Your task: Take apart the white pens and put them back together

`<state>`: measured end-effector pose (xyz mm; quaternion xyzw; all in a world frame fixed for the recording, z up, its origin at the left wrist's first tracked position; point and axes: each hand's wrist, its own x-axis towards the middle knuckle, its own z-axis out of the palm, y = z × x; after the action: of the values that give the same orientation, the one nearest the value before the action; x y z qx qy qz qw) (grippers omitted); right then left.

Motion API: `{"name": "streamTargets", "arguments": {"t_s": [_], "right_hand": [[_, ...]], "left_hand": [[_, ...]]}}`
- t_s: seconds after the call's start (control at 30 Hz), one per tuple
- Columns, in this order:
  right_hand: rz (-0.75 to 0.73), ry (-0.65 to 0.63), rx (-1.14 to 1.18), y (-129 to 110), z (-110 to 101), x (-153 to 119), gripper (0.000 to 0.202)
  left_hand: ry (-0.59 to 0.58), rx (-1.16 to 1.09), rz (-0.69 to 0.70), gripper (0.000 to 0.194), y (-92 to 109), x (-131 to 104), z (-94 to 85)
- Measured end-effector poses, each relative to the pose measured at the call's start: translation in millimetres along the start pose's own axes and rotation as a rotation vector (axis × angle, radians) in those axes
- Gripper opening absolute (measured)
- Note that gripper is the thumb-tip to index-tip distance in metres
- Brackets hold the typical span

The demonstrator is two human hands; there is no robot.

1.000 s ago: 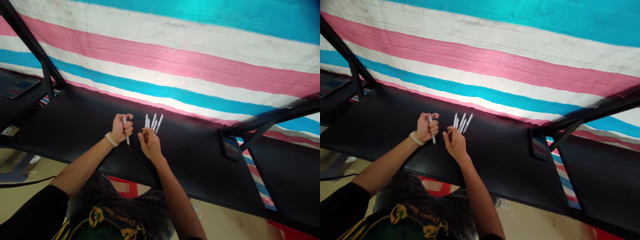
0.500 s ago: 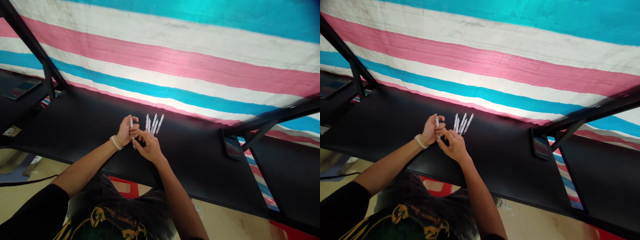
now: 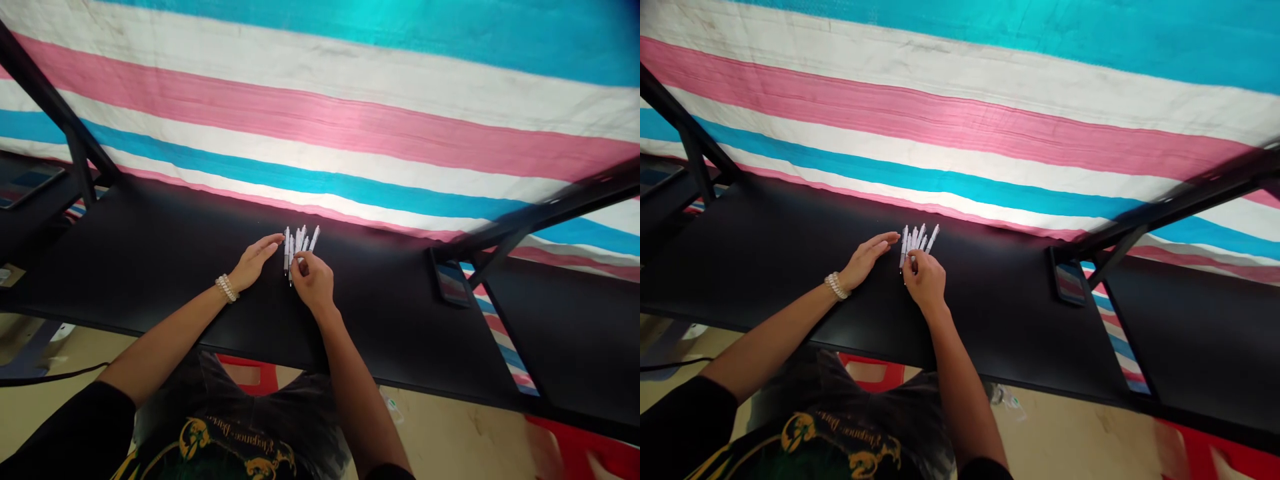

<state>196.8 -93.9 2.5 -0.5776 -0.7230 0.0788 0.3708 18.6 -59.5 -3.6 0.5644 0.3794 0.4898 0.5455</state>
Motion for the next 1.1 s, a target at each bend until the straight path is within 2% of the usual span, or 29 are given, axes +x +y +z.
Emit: {"name": "streamTargets", "arguments": {"t_s": [0.13,0.37,0.5,0.6,0.67,0.77,0.9,1.1], "right_hand": [[-0.037,-0.042,-0.096,5,-3,1,0.014],[-0.054,-0.014,-0.048,8,-3,-4,0.024],[-0.159,-0.155,-0.056,14,-11,-10,0.048],[-0.255,-0.288,-0.054,19,-15,-14,0.055],[-0.272,-0.319,-0.045,22,-13,-16,0.055],[-0.266,-0.316,-0.036,25,-8,-17,0.059],[-0.26,-0.32,-0.036,25,-2,-16,0.063],[-0.239,-0.307,-0.068,23,-2,-18,0.06]], "left_hand": [[-0.038,0.287,0.111,0.046,-5,-1,-4.3],[-0.069,0.702,0.264,0.049,-12,-3,-2.2],[-0.061,0.852,0.256,0.051,-14,3,0.3],[-0.086,0.963,0.233,0.051,-16,18,0.7],[-0.126,0.991,0.245,0.049,-19,30,0.8],[-0.201,0.981,0.252,0.052,-25,51,2.3],[-0.237,0.995,0.251,0.058,-30,77,8.4],[-0.392,0.997,0.299,0.063,-28,109,23.7]]}}
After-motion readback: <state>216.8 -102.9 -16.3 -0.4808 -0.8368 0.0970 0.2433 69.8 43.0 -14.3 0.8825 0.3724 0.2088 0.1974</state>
